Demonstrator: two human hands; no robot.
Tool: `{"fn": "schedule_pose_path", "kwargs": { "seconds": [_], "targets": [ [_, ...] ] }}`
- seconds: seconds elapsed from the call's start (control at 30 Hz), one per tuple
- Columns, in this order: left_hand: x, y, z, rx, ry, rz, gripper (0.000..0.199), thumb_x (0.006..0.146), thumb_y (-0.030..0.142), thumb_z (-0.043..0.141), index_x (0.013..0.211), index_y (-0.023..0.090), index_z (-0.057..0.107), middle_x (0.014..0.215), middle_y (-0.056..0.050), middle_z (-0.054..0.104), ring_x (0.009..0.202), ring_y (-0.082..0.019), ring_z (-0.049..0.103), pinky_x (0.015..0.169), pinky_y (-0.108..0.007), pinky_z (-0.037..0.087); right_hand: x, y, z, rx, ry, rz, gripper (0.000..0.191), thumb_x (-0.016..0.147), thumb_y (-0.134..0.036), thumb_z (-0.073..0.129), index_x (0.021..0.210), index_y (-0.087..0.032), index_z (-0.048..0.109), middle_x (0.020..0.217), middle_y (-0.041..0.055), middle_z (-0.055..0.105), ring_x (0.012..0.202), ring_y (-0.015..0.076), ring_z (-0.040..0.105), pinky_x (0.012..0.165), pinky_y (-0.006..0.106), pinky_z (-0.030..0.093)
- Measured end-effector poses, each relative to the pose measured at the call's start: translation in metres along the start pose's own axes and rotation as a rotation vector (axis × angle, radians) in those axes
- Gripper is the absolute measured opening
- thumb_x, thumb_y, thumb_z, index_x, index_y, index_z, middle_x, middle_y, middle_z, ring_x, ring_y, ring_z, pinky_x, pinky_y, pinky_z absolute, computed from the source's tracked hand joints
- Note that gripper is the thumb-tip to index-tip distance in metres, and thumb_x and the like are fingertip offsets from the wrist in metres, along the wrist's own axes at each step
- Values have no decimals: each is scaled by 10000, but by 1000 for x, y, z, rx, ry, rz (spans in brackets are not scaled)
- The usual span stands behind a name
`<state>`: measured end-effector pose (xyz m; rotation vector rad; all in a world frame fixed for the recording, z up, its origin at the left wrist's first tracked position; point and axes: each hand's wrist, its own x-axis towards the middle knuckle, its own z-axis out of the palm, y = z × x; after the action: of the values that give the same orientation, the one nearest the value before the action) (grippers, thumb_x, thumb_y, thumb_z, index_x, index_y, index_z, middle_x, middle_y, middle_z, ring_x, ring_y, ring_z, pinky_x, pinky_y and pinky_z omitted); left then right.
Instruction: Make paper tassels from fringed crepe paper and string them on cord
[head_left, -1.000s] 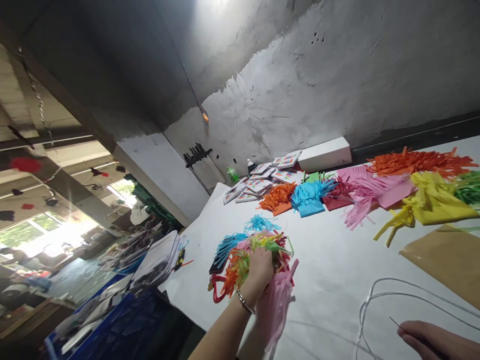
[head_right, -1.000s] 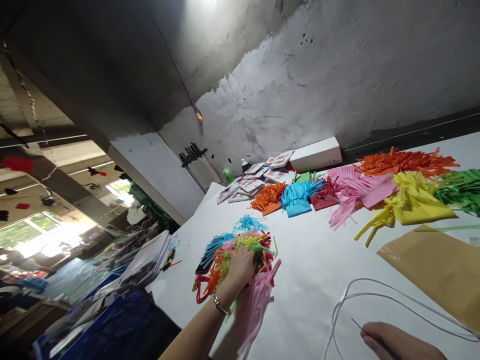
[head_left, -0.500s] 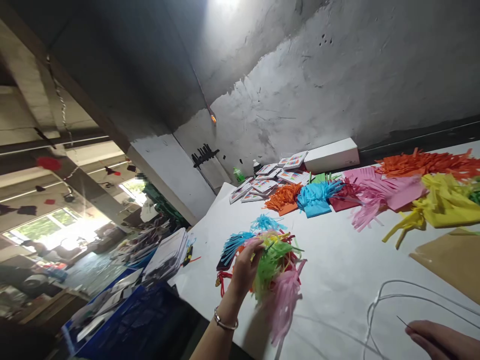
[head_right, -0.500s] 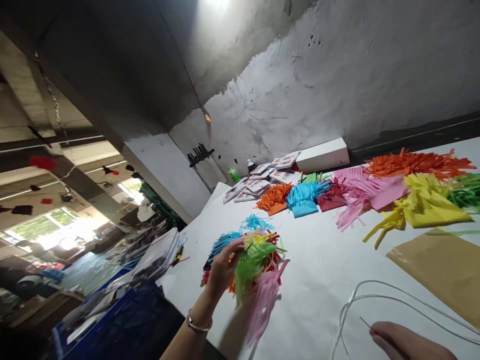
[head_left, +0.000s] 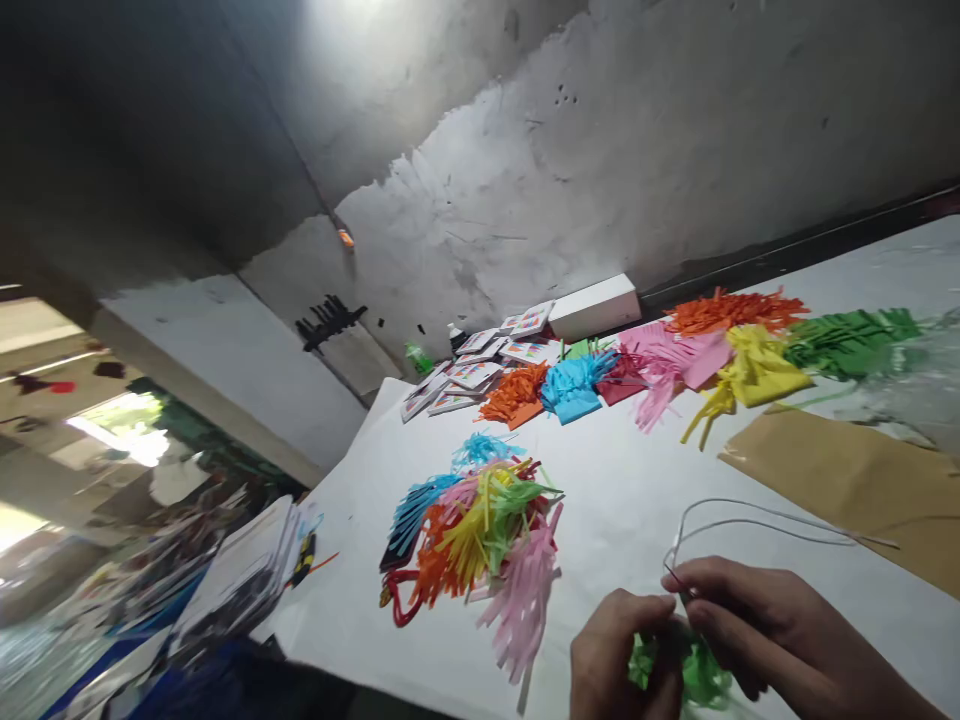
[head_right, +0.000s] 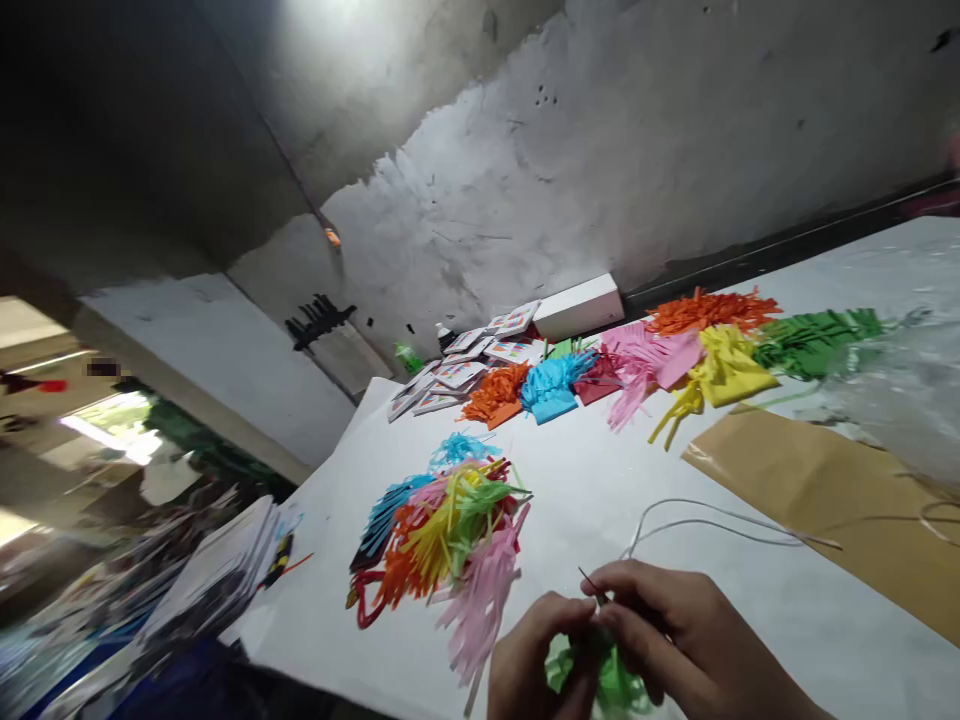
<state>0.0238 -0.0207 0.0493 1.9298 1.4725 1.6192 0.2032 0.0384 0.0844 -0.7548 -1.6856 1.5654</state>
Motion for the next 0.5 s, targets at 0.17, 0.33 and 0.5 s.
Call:
{"fn": "schedule_pose_path", "kwargs": {
  "seconds": [0.17,0.33,0.5],
  "targets": [
    [-16,-17,37,-542,-141,-443,399,887,567,691,992,190,768,900,-109,764,821,-237,698,743,-319,554,-1,17,-11,-46,-11,-1,437,1008,-589,483,1004,-204,690,808,8,643,645,137,557,573,221,447],
    [-14,-15,45,-809,-58,-771,364,778,520,842,843,171,763,709,-32,715,625,-122,613,609,-216,455,-18,34,-11,-4,219,87,444,983,-606,525,1120,-206,663,677,-29,594,565,136,559,532,220,454],
    [-12,-7,47,-871,-9,-890,387,690,503,911,835,167,785,701,-34,732,625,-117,619,605,-204,455,-32,34,-9,-283,186,48,346,1012,-476,498,870,-240,707,694,-20,663,601,131,616,570,200,451]
  ]
}}
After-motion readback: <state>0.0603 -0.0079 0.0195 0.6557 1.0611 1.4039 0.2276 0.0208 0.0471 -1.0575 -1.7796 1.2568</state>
